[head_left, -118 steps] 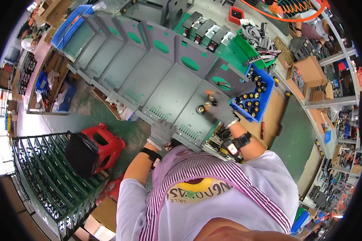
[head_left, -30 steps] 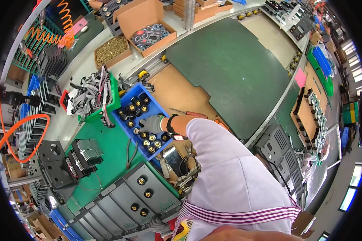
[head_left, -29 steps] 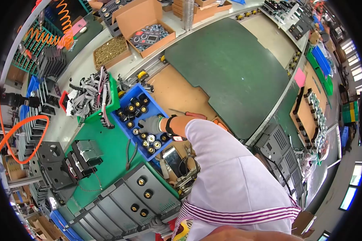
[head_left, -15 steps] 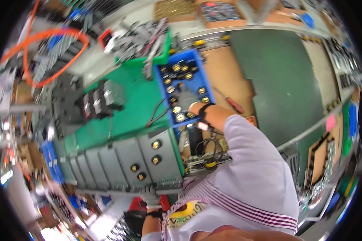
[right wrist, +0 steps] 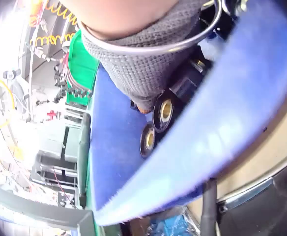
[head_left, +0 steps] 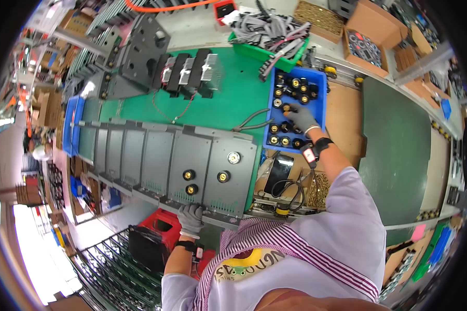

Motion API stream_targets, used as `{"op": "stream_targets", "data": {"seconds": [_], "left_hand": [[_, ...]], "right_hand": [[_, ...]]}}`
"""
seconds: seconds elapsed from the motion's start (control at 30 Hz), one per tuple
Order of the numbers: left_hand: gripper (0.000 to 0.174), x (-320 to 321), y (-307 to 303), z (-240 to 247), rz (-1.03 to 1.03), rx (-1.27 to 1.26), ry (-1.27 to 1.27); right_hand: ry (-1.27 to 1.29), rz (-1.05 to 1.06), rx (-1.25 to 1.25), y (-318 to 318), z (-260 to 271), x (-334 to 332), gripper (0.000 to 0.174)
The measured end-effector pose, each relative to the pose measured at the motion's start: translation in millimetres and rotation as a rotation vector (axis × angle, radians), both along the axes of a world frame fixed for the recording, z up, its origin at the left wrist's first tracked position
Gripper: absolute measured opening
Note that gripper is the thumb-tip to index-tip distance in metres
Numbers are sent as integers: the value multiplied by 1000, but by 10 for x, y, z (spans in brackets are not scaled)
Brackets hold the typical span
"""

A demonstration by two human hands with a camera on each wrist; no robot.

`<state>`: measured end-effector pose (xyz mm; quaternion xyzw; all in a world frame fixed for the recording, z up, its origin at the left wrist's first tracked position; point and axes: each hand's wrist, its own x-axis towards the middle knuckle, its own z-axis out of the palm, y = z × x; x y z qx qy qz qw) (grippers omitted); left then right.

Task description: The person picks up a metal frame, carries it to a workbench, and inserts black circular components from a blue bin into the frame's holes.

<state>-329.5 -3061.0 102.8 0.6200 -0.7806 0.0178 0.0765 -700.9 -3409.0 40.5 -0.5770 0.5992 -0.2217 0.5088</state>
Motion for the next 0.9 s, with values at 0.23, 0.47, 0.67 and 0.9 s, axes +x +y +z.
{"op": "stream_targets", "data": {"seconds": [0.23,0.47,0.67,0.9], "left_hand": [[18,14,-1,27,9,8,7],[20,76,58,15,28,133,20],[27,111,79,192,36,364,-18],[47,454,157,329,-218,337,133]], "right_hand": [[-1083,-165,475,278,361,-383,52],[-1009,-111,587,1483,998,-27,59],[-698,429,777,1793,1542,1538,41],[-150,742,242,1632,1160,4015,46]]}}
